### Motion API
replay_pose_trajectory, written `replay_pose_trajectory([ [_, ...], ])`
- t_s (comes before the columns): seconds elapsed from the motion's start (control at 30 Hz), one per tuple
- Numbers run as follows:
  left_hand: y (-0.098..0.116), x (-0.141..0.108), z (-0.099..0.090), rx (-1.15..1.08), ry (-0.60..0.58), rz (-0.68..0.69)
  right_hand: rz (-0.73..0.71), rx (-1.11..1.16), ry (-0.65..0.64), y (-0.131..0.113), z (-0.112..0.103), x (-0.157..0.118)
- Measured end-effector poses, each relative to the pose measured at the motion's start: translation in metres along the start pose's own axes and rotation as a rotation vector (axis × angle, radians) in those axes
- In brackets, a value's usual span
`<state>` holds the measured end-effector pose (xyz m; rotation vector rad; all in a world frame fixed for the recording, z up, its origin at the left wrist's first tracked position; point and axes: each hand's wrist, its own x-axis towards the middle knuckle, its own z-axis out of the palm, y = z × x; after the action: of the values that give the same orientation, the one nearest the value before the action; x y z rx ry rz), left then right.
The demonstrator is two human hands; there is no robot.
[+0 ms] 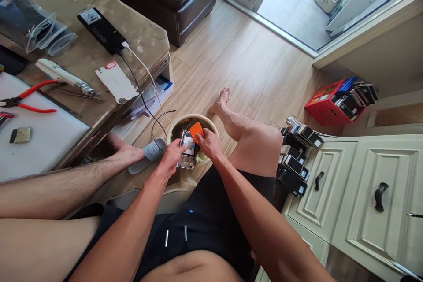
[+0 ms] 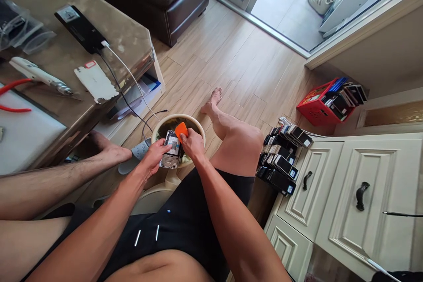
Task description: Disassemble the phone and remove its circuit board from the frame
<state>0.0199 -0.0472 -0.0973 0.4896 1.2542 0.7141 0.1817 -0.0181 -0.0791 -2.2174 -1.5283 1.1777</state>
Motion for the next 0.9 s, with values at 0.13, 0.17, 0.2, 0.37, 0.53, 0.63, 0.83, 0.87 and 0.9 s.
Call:
replay_pose_trajectory([
  [0.13,-0.003,-0.002,0.001,-0.009,-0.028,-0.033,-0.012,-0.071,-0.064,-0.008,0.007,-0.006],
  [0.17,-0.003,-0.003,0.002,-0.010,-0.036,-0.040,-0.010,-0.081,-0.080,-0.009,0.008,-0.007],
  [0.2,-0.003,-0.003,0.002,-0.010,-0.043,-0.044,-0.003,-0.089,-0.090,-0.009,0.008,-0.007],
  [0.37,-0.004,-0.002,0.005,-0.007,-0.070,-0.057,0.074,-0.103,-0.072,-0.006,0.009,0.000],
  [0.53,-0.010,0.000,0.006,0.029,-0.052,-0.062,0.115,-0.085,-0.092,-0.003,0.012,0.004],
  [0.63,-0.014,0.001,0.006,0.060,-0.028,-0.062,0.111,-0.058,-0.115,-0.003,0.015,0.003],
  [0.83,-0.014,0.003,0.005,0.100,0.014,-0.070,0.112,0.066,-0.207,0.001,0.021,0.000],
  [0.87,-0.014,0.004,0.005,0.103,0.015,-0.077,0.121,0.095,-0.224,0.001,0.022,0.000],
  [0.9,-0.013,0.004,0.005,0.105,0.013,-0.086,0.131,0.125,-0.240,0.002,0.023,-0.001],
])
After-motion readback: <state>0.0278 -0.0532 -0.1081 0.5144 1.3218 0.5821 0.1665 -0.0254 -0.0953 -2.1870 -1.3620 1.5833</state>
